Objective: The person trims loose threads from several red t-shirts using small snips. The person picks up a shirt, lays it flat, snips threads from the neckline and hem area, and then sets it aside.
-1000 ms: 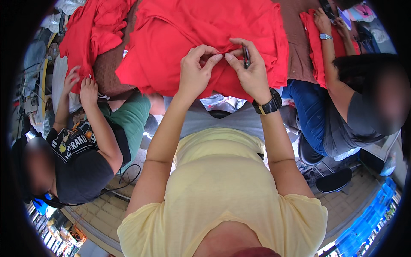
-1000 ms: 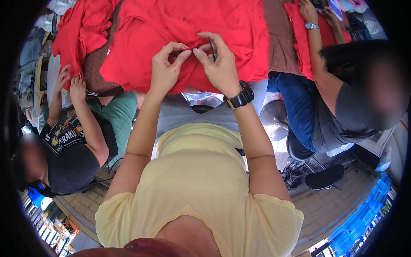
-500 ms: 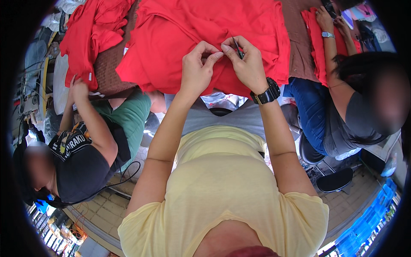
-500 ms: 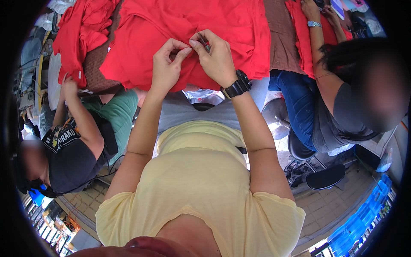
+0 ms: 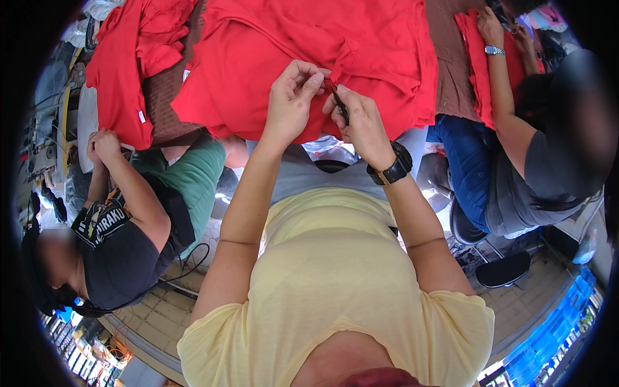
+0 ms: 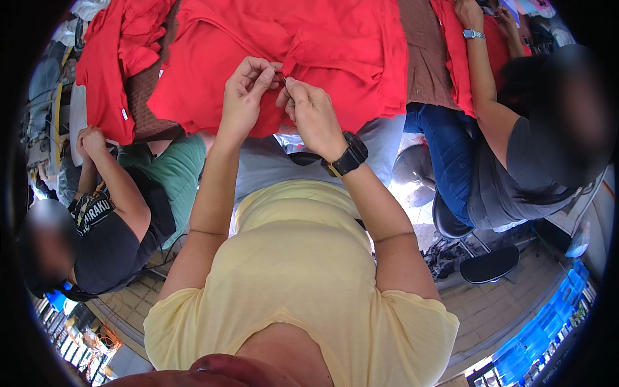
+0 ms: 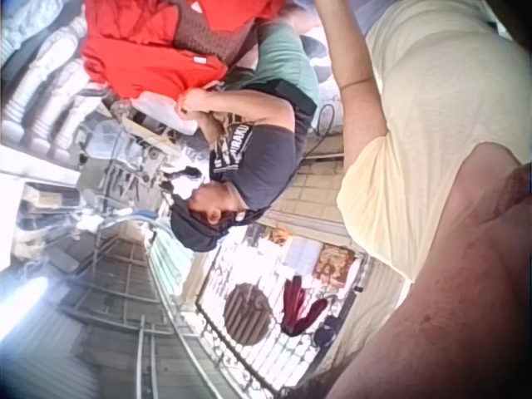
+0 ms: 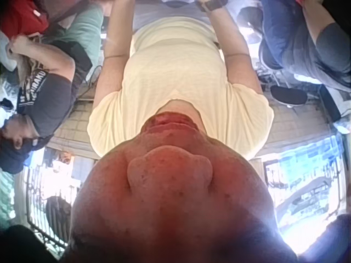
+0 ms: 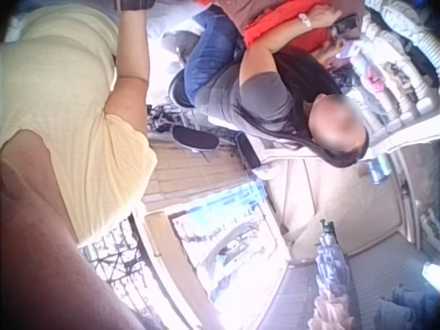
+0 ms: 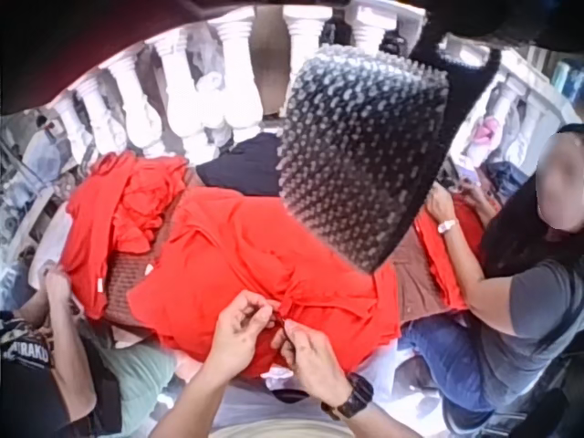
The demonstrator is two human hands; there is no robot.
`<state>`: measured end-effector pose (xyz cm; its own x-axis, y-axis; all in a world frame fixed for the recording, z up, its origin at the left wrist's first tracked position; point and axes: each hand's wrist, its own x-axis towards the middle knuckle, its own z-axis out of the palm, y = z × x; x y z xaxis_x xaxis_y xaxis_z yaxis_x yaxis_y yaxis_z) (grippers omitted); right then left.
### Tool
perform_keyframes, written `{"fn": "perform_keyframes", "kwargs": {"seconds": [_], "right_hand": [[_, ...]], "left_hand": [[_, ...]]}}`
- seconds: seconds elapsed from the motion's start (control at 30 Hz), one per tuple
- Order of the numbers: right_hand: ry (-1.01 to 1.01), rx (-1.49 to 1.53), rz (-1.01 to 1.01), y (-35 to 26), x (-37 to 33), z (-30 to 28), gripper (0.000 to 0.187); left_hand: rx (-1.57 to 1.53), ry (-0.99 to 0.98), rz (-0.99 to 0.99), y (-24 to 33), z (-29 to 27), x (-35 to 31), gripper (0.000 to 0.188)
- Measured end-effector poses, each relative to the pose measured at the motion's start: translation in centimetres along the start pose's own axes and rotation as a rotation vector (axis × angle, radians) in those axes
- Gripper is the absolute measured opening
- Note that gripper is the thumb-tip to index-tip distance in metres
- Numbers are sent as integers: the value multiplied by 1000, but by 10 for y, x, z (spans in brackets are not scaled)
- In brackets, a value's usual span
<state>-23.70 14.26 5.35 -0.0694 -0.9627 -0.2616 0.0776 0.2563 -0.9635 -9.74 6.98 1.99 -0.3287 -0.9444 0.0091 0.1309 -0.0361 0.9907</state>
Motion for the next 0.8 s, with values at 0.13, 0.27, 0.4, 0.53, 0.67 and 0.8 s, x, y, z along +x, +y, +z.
{"fn": "perform_keyframes", "kwargs": {"seconds": [0.13, 0.27, 0.4, 0.53, 0.67, 0.8], "right_hand": [[-12, 98, 64, -1, 6, 0, 50], [-13, 306, 208, -5, 8, 0, 43], [-46, 381, 229, -1, 10, -4, 40], [-98, 455, 241, 4, 12, -10, 39], [-130, 492, 231, 8, 11, -12, 39], [-122, 501, 228, 6, 12, -11, 40]], "left_hand": [[18, -25, 28, 2, 1, -3, 6], [-93, -94, -7, 7, 6, -8, 4], [-110, -88, 17, 11, 12, -13, 3], [23, -69, 91, 17, 16, -17, 3], [143, -67, 139, 19, 15, -18, 3], [245, -54, 211, 18, 13, -17, 3]]}}
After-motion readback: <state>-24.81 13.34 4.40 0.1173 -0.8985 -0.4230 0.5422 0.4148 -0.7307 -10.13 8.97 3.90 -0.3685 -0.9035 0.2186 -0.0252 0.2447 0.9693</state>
